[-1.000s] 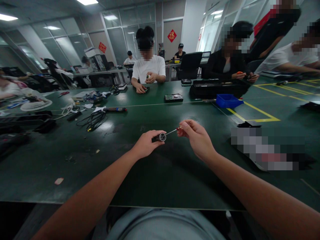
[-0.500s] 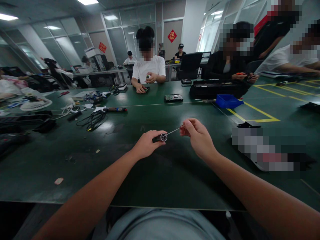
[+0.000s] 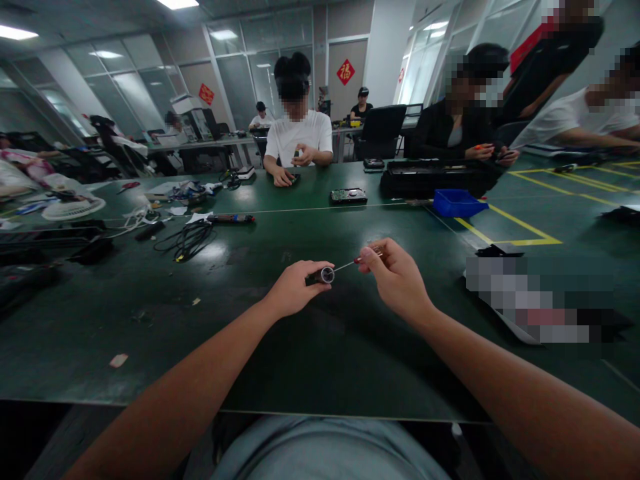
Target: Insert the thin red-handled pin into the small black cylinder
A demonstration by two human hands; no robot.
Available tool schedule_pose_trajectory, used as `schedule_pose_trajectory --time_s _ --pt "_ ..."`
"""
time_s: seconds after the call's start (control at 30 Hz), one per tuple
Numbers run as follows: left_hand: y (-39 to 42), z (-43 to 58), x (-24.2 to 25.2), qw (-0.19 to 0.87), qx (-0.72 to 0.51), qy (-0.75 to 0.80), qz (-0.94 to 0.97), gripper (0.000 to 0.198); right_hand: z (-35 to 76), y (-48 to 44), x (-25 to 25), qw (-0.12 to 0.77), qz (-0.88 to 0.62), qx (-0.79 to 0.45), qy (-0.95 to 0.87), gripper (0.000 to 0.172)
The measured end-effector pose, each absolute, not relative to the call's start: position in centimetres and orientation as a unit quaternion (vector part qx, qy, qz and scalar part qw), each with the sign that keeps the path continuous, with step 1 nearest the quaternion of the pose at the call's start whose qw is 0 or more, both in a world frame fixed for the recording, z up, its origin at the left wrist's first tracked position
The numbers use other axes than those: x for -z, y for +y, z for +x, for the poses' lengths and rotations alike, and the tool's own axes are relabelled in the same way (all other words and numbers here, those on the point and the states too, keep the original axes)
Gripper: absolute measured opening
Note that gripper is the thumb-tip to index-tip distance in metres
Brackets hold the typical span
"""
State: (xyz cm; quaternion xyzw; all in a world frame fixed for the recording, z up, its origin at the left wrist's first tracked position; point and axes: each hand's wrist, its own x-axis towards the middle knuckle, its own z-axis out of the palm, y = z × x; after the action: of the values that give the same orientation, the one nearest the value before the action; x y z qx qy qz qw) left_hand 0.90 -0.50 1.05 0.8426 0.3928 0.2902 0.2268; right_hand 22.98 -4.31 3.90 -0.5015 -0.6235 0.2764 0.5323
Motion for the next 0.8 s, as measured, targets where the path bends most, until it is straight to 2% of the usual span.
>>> schedule_pose_trajectory --time_s 0.17,0.47,0.53,0.67,0.8 --pt "-0.34 0.78 -0.76 0.229 -0.293 0.396 0.839 0.039 23.24 -4.53 -4.2 0.487 -0.53 -0.237 -0.652 0.03" --pt "-0.32 0.76 -0.84 0.237 -0.296 0.402 0.834 0.04 23.28 -4.44 -3.82 0.482 -0.481 -0.245 -0.69 0.01" --pt "-0.34 0.78 -0.86 0.235 -0.291 0.402 0.836 0.04 23.25 -4.55 -4.05 0.471 -0.487 -0.245 -0.693 0.013" --pt "-0.28 0.74 -0.8 0.234 -0.289 0.401 0.837 0.04 23.12 -4.74 -4.53 0.447 -0.512 -0.231 -0.696 0.031" --pt "-0.19 0.58 -0.76 0.238 -0.296 0.402 0.833 0.04 23.1 -4.68 -4.33 0.443 -0.513 -0.226 -0.7 0.026"
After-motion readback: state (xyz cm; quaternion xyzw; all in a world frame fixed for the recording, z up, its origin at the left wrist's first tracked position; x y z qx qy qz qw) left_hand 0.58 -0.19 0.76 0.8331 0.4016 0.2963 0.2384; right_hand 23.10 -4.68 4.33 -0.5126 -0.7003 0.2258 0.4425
